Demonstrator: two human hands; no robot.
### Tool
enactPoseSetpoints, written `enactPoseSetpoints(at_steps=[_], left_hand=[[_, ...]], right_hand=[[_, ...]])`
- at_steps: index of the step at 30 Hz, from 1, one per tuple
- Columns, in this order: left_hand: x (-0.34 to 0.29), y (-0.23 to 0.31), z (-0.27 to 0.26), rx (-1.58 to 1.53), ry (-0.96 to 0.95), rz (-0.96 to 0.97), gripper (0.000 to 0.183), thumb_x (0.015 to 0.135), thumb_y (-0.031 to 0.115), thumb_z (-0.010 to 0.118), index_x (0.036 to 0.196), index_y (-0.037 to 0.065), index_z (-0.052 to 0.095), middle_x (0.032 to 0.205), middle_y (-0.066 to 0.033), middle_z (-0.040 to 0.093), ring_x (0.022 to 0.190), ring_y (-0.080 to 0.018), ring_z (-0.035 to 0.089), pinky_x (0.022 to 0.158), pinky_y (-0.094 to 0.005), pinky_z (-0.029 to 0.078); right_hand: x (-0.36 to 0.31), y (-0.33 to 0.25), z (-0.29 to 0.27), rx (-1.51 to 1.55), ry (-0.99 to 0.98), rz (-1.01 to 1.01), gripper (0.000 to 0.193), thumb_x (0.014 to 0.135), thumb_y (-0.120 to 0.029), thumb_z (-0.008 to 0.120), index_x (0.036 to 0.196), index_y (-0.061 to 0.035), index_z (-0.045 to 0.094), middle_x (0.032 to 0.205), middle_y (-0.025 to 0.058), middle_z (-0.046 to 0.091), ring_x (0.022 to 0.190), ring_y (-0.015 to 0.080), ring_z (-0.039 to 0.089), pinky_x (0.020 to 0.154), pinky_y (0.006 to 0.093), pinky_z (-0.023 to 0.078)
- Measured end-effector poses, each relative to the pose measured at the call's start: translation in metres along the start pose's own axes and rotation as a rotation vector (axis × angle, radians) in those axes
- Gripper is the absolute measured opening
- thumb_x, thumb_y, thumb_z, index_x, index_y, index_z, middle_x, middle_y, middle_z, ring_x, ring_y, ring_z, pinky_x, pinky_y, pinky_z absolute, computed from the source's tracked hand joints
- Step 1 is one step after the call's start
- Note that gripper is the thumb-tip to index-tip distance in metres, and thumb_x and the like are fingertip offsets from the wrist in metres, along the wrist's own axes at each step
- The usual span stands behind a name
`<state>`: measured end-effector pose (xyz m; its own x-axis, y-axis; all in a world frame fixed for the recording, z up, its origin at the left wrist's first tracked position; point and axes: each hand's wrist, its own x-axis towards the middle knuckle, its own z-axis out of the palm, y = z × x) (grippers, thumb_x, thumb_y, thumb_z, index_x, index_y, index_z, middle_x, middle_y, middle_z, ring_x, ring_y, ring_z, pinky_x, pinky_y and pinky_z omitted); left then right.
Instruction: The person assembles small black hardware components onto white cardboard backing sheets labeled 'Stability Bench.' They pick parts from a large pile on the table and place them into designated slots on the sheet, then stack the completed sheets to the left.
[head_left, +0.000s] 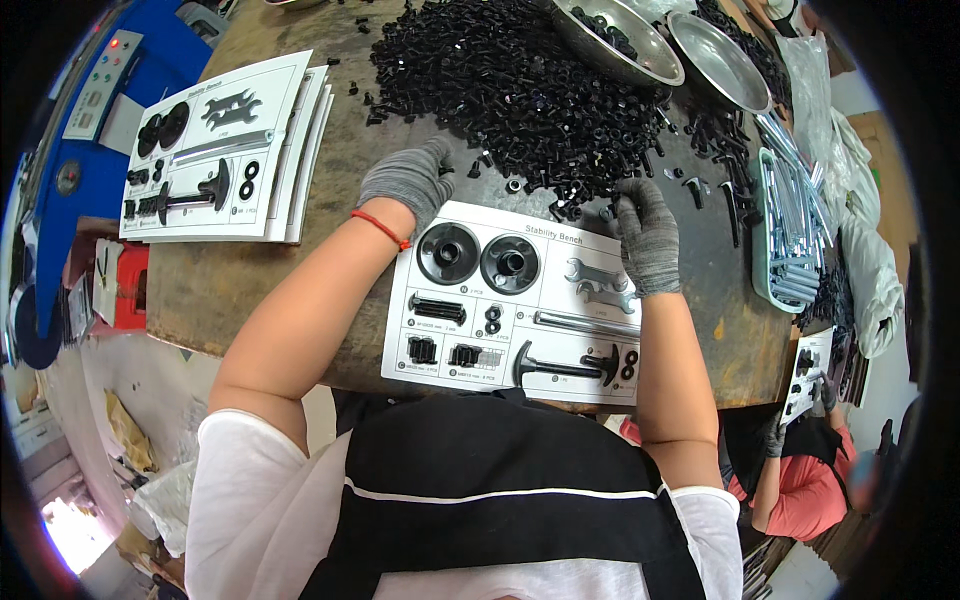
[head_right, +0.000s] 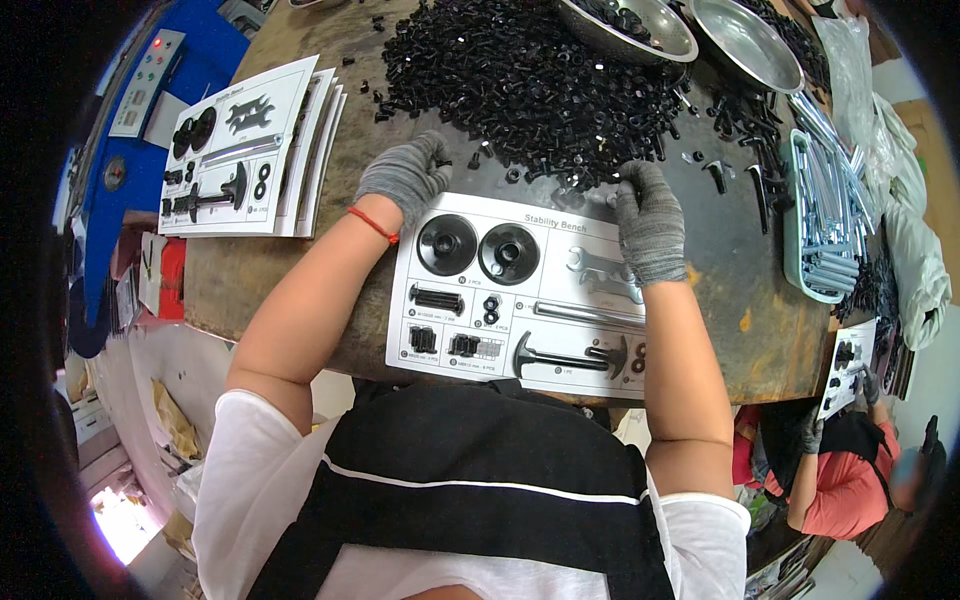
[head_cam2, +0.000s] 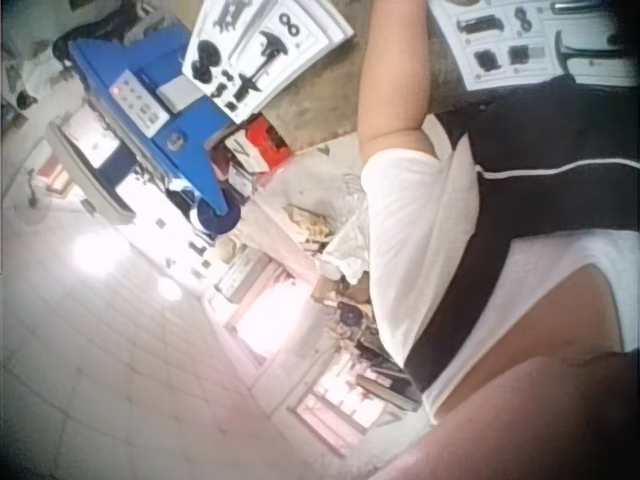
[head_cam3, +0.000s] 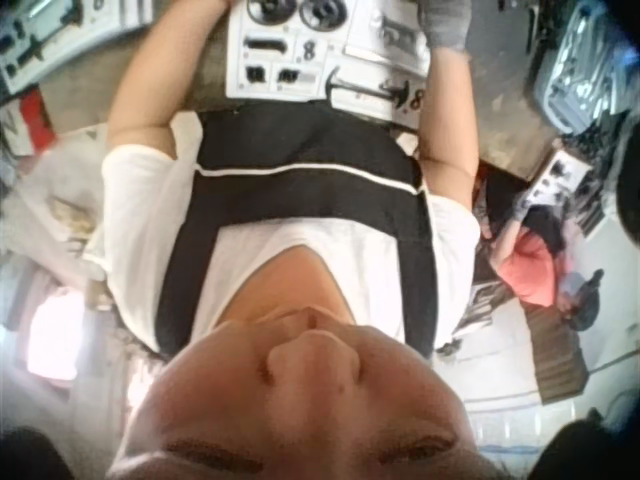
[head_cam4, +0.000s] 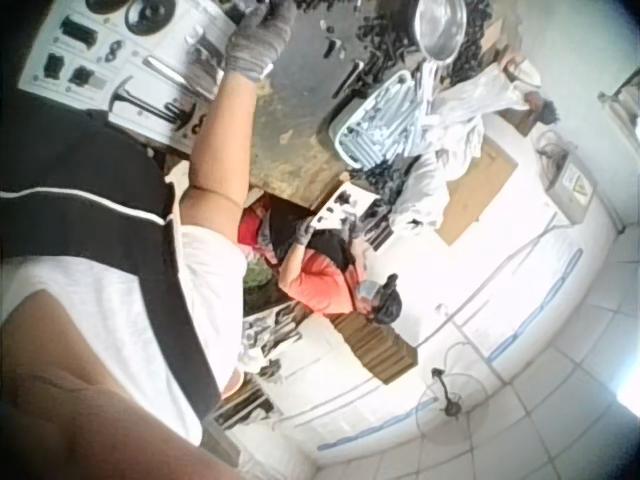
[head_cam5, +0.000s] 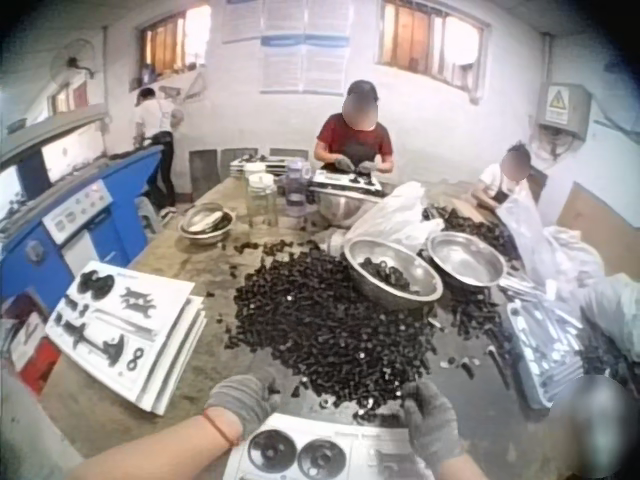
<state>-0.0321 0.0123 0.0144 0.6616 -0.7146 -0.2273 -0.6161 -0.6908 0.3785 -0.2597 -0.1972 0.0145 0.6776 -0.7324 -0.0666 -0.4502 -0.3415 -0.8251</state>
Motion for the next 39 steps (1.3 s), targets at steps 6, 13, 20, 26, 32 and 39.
enactPoseSetpoints(at_steps=[6,13,20,26,32,39], left_hand=[[0.003,0.019,-0.007,-0.079,0.008,0.062,0.026,0.088,0.035,0.063,0.104,0.016,0.072,0.096,-0.0114,0.072,0.088,-0.0315,0.067,0.081,-0.0419,0.053],[0.002,0.043,-0.010,-0.056,-0.003,0.073,0.026,0.087,0.034,0.066,0.107,0.018,0.071,0.099,-0.0102,0.071,0.093,-0.0292,0.067,0.084,-0.0403,0.052],[0.007,0.033,-0.013,0.098,-0.066,-0.141,0.043,0.082,0.049,0.070,0.108,0.015,0.070,0.104,-0.0126,0.070,0.096,-0.0298,0.067,0.086,-0.0427,0.051],[0.023,0.022,0.010,0.132,-0.038,0.078,0.034,0.092,0.041,0.059,0.118,0.021,0.066,0.112,-0.0118,0.067,0.102,-0.0306,0.065,0.086,-0.0452,0.053],[0.019,0.008,0.025,0.149,0.090,0.112,0.031,0.092,0.036,0.059,0.115,0.019,0.069,0.119,-0.0112,0.066,0.104,-0.0321,0.065,0.087,-0.0428,0.053],[-0.042,0.023,-0.011,-0.118,0.086,-0.011,0.026,0.093,0.032,0.062,0.111,0.017,0.071,0.107,-0.0121,0.070,0.095,-0.0299,0.067,0.085,-0.0379,0.053]], right_hand=[[-0.004,-0.003,0.015,-0.346,-0.082,-0.259,0.019,0.088,-0.014,0.066,0.105,-0.0071,0.071,0.098,0.0141,0.069,0.092,0.0283,0.066,0.083,0.0376,0.053],[0.020,-0.033,0.033,-0.664,-0.091,-0.228,0.019,0.086,-0.016,0.067,0.104,-0.0120,0.072,0.100,0.0115,0.062,0.094,0.0311,0.063,0.083,0.0411,0.052],[0.033,-0.041,0.032,-0.841,-0.293,-0.207,0.020,0.086,-0.019,0.065,0.105,-0.0151,0.071,0.106,0.0099,0.060,0.096,0.0308,0.062,0.084,0.0413,0.052],[0.027,-0.033,0.025,-0.638,-0.143,-0.230,0.017,0.083,-0.022,0.069,0.097,-0.0143,0.073,0.102,0.0109,0.062,0.094,0.0313,0.063,0.085,0.0418,0.052],[-0.027,-0.024,0.019,-0.381,0.026,-0.302,0.015,0.083,-0.019,0.071,0.095,-0.0096,0.072,0.094,0.0112,0.064,0.090,0.0309,0.062,0.079,0.0418,0.051],[-0.126,-0.040,0.022,-0.365,-0.097,-0.471,0.012,0.083,-0.015,0.072,0.091,-0.0084,0.068,0.079,0.0085,0.058,0.070,0.0234,0.058,0.063,0.0366,0.050]])
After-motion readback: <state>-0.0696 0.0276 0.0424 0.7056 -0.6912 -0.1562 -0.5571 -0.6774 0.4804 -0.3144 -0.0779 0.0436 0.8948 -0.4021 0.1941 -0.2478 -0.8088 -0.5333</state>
